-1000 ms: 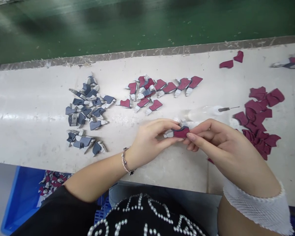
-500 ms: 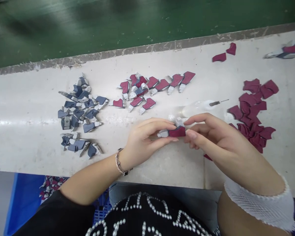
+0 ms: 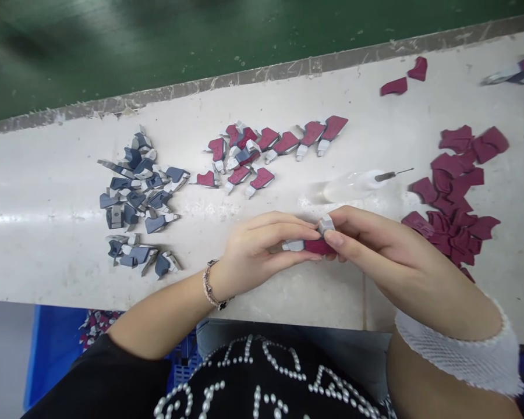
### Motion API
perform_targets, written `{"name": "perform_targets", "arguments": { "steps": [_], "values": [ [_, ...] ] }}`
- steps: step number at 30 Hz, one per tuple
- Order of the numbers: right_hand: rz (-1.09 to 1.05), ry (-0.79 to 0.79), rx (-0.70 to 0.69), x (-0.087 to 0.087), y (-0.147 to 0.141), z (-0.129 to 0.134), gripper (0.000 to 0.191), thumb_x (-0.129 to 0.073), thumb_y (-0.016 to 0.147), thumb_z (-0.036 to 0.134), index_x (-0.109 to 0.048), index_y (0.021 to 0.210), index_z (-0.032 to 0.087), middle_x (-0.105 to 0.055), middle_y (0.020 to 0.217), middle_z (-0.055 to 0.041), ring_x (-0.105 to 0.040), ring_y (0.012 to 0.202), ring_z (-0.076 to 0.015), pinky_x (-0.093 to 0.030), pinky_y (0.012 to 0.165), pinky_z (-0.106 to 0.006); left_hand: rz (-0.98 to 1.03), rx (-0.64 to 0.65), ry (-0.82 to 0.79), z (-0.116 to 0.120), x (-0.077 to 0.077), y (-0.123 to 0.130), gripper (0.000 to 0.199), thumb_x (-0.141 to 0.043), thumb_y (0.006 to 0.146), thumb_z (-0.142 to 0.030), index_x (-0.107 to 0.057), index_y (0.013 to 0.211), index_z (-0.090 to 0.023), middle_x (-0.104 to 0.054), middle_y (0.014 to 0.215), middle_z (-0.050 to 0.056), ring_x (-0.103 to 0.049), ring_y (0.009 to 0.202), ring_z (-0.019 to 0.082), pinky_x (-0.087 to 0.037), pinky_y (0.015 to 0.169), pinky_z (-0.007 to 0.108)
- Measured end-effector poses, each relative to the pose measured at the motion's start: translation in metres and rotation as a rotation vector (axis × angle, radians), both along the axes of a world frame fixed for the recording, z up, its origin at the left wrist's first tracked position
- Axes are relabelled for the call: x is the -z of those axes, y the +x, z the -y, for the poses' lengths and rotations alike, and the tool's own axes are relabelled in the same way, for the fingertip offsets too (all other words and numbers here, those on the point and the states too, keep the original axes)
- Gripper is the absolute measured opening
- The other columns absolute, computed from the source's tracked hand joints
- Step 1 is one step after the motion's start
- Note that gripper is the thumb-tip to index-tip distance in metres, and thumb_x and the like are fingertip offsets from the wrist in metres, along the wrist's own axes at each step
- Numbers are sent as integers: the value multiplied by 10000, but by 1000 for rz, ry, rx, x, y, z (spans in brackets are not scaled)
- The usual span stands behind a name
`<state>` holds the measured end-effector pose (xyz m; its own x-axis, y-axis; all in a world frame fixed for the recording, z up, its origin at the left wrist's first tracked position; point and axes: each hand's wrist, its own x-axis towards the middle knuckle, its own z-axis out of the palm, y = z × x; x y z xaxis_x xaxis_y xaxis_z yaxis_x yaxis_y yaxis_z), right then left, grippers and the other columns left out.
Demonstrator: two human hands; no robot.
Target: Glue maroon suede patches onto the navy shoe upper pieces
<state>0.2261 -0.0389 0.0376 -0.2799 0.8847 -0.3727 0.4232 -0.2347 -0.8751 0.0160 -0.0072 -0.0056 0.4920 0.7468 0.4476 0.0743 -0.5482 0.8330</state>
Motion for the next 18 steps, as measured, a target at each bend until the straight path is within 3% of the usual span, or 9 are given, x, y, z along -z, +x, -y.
{"name": "perform_targets", "arguments": {
  "steps": [8,11,15,18],
  "values": [
    [107,173,25,3,-13,5,376,-393,1082,484,-457,807,235,-508,672,50,-498,575,-103,-390,536,-264,82,-31,-97,-2,3,-1,306,-875,762,-162,-764,1047,-145,-813,979,89,-772,903,147,-635,817,209],
    [99,181,-15,2,-11,7,310,-435,1066,508,-509,920,244,-557,714,46,-548,624,-118,-413,538,-257,105,-39,-161,-3,3,-3,313,-873,756,-132,-766,1048,-159,-809,997,86,-769,902,157,-644,792,230],
    [90,206,-60,-2,-4,8,226,-452,1069,465,-526,1012,259,-544,711,59,-544,619,-113,-426,540,-247,153,-10,-136,-1,2,-2,331,-883,739,-115,-761,1039,-183,-809,1004,67,-773,936,158,-651,840,235],
    [134,220,-90,-5,0,7,184,-467,1067,423,-538,1012,263,-620,802,46,-608,699,-117,-456,580,-239,186,19,-249,2,2,-2,291,-852,785,-137,-736,1047,-186,-793,1060,68,-777,973,162,-659,867,246]
  ]
}}
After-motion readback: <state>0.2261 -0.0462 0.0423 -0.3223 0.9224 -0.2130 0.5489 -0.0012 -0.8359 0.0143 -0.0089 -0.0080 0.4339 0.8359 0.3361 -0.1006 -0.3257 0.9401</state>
